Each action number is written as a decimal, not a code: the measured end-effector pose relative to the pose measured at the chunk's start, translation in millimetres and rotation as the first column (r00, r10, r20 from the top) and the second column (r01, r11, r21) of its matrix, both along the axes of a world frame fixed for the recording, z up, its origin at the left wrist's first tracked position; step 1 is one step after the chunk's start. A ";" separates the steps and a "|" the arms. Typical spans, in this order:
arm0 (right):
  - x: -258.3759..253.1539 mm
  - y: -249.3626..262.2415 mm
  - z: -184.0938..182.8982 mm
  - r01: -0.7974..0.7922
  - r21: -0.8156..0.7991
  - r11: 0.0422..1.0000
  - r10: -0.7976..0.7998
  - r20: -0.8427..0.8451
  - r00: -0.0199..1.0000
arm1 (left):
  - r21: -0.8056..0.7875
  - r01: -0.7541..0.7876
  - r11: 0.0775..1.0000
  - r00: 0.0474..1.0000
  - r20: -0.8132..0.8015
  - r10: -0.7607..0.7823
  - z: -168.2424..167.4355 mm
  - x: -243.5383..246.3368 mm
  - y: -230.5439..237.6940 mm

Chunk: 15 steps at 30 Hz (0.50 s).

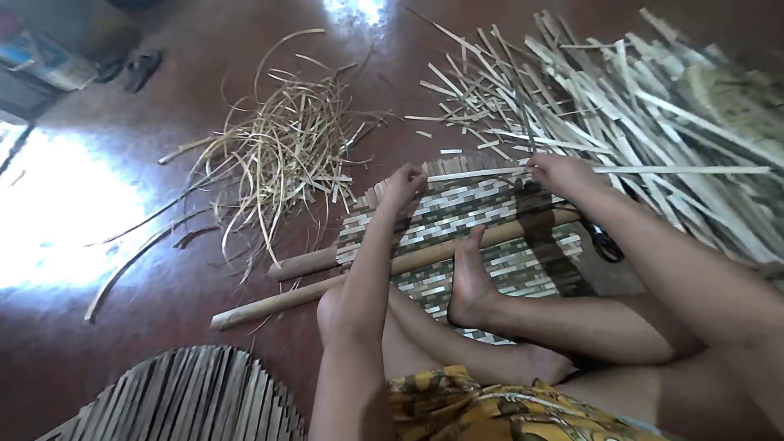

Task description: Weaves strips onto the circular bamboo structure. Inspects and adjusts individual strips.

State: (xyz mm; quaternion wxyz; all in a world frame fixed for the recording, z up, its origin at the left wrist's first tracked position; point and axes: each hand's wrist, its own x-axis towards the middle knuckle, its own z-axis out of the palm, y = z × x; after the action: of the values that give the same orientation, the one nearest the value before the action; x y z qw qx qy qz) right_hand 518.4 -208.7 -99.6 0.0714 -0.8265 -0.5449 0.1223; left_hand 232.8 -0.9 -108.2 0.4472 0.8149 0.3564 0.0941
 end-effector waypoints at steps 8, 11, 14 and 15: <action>-51.4 32.6 -11.6 -0.126 0.074 0.989 0.126 0.008 0.992 | 0.076 -0.195 0.978 0.958 -0.198 0.206 4.7 -33.7 9.9; -70.0 49.5 -6.8 -0.157 0.024 0.987 0.156 0.024 0.987 | 0.236 -0.254 0.938 0.912 -0.263 0.313 -17.8 -51.3 31.5; -65.9 50.5 -1.1 -0.148 -0.002 0.989 0.148 0.026 0.989 | 0.196 -0.169 0.966 0.927 -0.300 0.223 -39.6 -54.9 42.7; -62.0 49.0 -0.9 -0.146 -0.007 0.989 0.146 0.039 0.988 | 0.159 -0.162 0.974 0.941 -0.272 0.201 -45.5 -54.5 46.7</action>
State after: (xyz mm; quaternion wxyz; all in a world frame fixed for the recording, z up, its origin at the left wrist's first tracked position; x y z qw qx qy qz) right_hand 456.4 -159.7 -100.4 0.0497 -0.7867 -0.6050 0.1121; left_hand 178.3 45.8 -153.7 0.3246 0.8118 0.4838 0.0397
